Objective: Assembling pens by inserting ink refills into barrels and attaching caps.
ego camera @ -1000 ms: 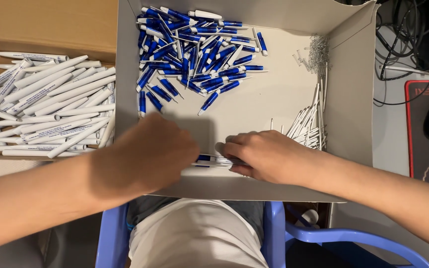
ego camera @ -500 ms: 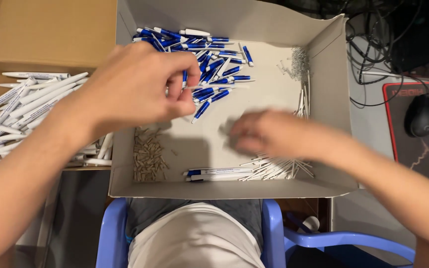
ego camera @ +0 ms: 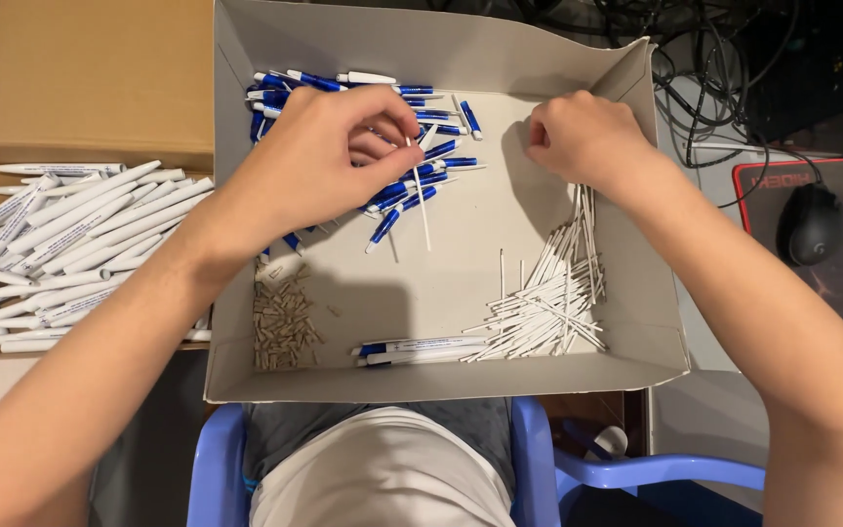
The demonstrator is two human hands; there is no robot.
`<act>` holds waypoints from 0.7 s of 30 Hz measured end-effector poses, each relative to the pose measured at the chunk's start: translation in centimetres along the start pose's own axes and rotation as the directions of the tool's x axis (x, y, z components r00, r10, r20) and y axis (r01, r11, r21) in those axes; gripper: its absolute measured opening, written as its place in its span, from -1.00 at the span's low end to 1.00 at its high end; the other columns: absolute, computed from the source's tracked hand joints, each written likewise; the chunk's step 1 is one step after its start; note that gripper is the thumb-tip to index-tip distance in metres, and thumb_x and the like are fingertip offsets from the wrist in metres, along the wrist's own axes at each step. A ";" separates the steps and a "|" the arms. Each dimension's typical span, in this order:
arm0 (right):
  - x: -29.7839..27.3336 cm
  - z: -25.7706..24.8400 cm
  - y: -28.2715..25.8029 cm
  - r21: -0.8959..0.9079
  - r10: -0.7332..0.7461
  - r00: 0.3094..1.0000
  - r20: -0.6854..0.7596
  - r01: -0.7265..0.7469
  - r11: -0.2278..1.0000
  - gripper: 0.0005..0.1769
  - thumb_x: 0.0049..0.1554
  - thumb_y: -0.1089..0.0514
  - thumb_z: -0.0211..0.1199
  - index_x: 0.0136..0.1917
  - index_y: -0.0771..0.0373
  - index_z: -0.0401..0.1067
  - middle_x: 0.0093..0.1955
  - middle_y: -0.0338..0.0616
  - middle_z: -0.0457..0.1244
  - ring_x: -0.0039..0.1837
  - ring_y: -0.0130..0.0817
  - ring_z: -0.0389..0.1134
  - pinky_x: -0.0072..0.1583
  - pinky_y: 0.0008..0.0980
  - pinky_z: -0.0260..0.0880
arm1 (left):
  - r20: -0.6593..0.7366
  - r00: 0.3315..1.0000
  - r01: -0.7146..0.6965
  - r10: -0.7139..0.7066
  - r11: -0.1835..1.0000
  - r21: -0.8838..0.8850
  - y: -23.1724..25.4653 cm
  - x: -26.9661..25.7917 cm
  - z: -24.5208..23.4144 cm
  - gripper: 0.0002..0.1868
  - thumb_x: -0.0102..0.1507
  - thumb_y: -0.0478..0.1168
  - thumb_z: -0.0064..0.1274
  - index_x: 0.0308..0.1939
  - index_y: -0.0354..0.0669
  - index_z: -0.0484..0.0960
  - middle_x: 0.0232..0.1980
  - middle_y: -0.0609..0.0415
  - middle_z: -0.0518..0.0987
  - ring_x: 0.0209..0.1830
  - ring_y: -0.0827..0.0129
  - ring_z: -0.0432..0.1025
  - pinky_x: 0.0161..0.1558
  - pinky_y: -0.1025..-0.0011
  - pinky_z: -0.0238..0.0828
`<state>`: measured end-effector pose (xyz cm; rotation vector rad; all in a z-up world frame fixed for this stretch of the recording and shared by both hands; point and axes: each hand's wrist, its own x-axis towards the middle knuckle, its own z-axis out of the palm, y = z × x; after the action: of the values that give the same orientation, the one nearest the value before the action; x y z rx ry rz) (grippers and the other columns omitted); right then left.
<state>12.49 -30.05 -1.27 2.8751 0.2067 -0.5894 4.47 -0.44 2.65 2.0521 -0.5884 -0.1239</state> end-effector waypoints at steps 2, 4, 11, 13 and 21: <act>0.2 0.2 0.0 0.019 0.015 1.000 -0.018 -0.015 1.000 -0.80 0.14 0.06 0.10 -0.04 -0.01 0.53 -0.03 -0.18 0.40 0.05 -0.03 0.39 -0.01 0.00 0.37 | -0.031 0.999 0.014 -0.014 1.000 -0.017 -0.6 0.0 0.1 -0.90 0.33 -0.22 0.15 -0.14 -0.12 0.59 -0.22 0.08 0.71 -0.21 0.50 0.66 -0.12 0.56 0.62; 0.3 0.3 0.2 0.040 0.037 0.999 -0.039 -0.035 0.999 -0.80 0.15 0.02 0.13 0.01 -0.02 0.50 -0.01 -0.16 0.39 0.07 0.00 0.40 0.02 0.01 0.36 | -0.059 0.998 0.020 -0.022 0.999 -0.034 -0.9 0.0 0.2 -0.91 0.32 -0.27 0.16 -0.15 -0.10 0.56 -0.23 0.08 0.68 -0.32 0.54 0.62 -0.19 0.60 0.58; 1.1 1.3 0.7 -0.025 0.065 0.998 -0.024 -0.065 0.998 -0.74 0.13 0.13 0.04 -0.07 0.03 0.57 -0.04 -0.11 0.40 0.03 0.02 0.39 -0.03 0.00 0.37 | -0.049 0.996 0.077 -0.079 0.996 -0.048 -1.1 -0.1 0.2 -0.81 0.32 -0.27 0.14 0.00 -0.08 0.54 -0.24 0.14 0.75 -0.28 0.50 0.62 -0.14 0.52 0.56; 1.1 1.2 0.5 -0.017 0.069 0.997 -0.019 -0.069 0.997 -0.72 0.13 0.18 0.01 -0.07 0.04 0.56 -0.03 -0.11 0.40 0.02 0.02 0.39 -0.03 -0.01 0.37 | -0.067 0.997 0.043 -0.045 0.999 -0.026 -1.6 0.0 0.2 -0.81 0.31 -0.26 0.13 0.01 -0.10 0.63 -0.23 0.14 0.75 -0.26 0.50 0.62 -0.09 0.52 0.58; -1.2 -1.2 1.3 0.262 -0.017 0.955 -0.295 0.098 0.960 -0.88 0.10 0.07 0.31 -0.07 0.05 0.51 -0.06 -0.28 0.41 0.07 -0.09 0.37 0.02 0.00 0.33 | -0.072 0.962 -0.236 0.264 0.934 0.267 -1.1 -0.7 -0.4 -0.78 0.50 -0.22 -0.15 0.00 -0.18 0.62 -0.09 0.11 0.66 -0.15 0.21 0.50 -0.16 0.26 0.31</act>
<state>12.12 -31.12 0.52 3.2291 0.2738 -0.2125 4.37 0.68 1.82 2.1941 -0.8285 0.2223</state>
